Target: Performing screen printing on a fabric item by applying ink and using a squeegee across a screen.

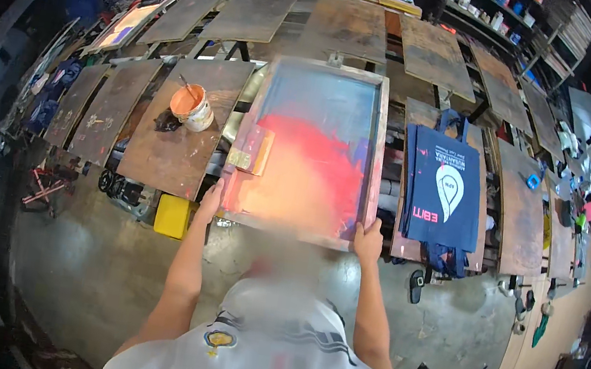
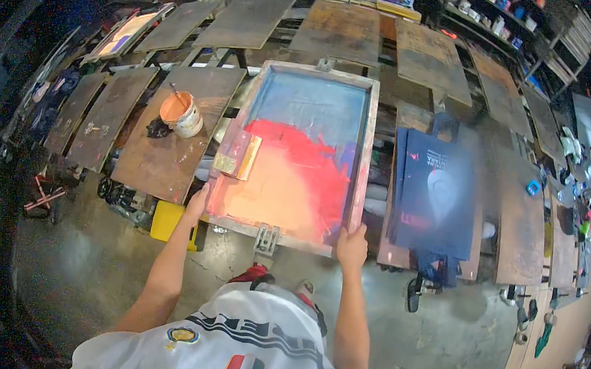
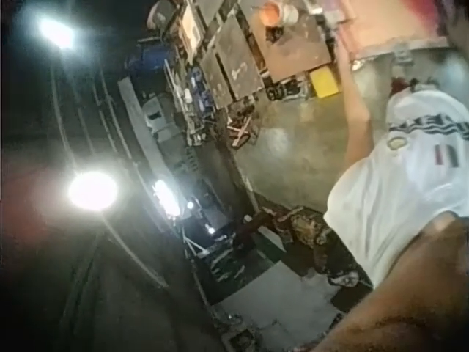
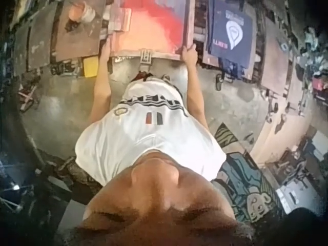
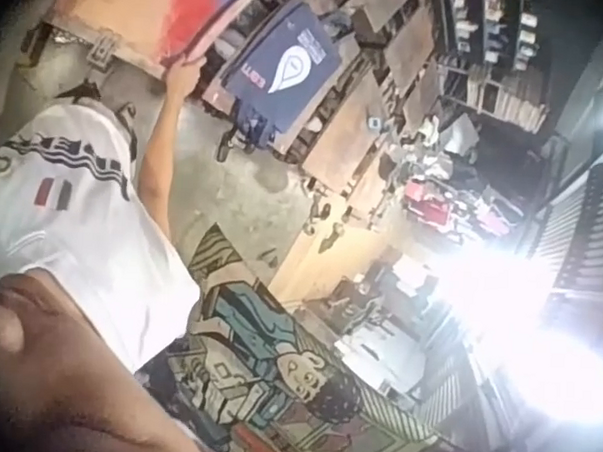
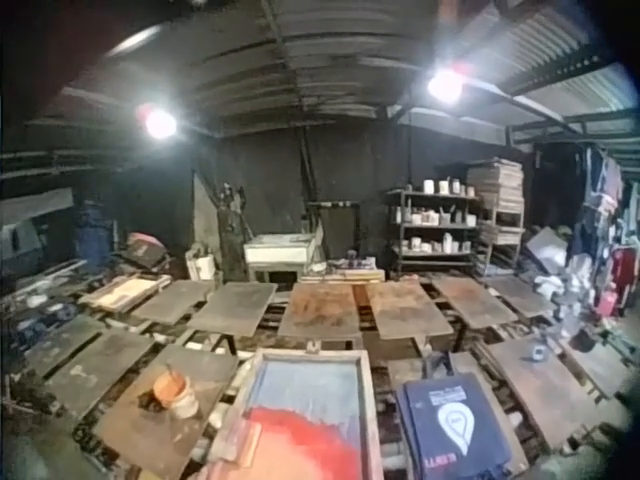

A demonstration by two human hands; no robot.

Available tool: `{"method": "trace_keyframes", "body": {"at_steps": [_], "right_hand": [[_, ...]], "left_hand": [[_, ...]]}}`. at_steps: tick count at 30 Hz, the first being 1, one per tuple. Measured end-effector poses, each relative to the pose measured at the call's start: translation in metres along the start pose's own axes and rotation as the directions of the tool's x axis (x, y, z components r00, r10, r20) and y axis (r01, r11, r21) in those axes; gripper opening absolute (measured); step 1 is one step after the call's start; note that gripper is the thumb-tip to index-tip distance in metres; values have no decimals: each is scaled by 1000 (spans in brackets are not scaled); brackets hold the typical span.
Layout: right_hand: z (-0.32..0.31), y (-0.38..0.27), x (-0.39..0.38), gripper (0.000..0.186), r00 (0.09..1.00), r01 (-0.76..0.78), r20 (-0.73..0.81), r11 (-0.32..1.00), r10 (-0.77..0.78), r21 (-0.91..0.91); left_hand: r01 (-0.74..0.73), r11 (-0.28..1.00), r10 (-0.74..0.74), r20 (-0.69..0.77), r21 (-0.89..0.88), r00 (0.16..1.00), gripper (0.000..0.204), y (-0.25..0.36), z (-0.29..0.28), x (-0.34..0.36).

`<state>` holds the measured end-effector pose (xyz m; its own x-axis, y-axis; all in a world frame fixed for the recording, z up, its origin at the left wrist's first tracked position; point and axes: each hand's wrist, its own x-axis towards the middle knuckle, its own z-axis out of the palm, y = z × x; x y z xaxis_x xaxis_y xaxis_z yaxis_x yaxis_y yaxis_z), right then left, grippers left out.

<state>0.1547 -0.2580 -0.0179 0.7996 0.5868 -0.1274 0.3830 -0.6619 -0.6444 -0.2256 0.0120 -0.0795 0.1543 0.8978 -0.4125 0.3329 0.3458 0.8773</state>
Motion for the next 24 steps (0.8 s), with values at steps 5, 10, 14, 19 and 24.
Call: {"method": "trace_keyframes", "body": {"at_steps": [5, 10, 14, 19, 24], "right_hand": [[-1, 6, 0, 53, 999, -34, 3, 999, 34, 4], [0, 7, 3, 53, 1000, -8, -2, 1000, 8, 3], [3, 6, 3, 52, 1000, 4, -21, 1000, -4, 19], [0, 5, 2, 50, 1000, -13, -17, 1000, 13, 17], [-3, 2, -1, 49, 1000, -16, -8, 999, 16, 36]], "left_hand": [[-234, 883, 391, -364, 406, 845, 58, 14, 17, -20], [-343, 794, 566, -403, 502, 719, 40, 27, 24, -35], [-412, 758, 639, -449, 506, 624, 31, 26, 22, -42], [-418, 745, 662, -494, 521, 564, 27, 26, 25, -44], [-381, 770, 622, -466, 512, 630, 25, 21, 22, -37]]}}
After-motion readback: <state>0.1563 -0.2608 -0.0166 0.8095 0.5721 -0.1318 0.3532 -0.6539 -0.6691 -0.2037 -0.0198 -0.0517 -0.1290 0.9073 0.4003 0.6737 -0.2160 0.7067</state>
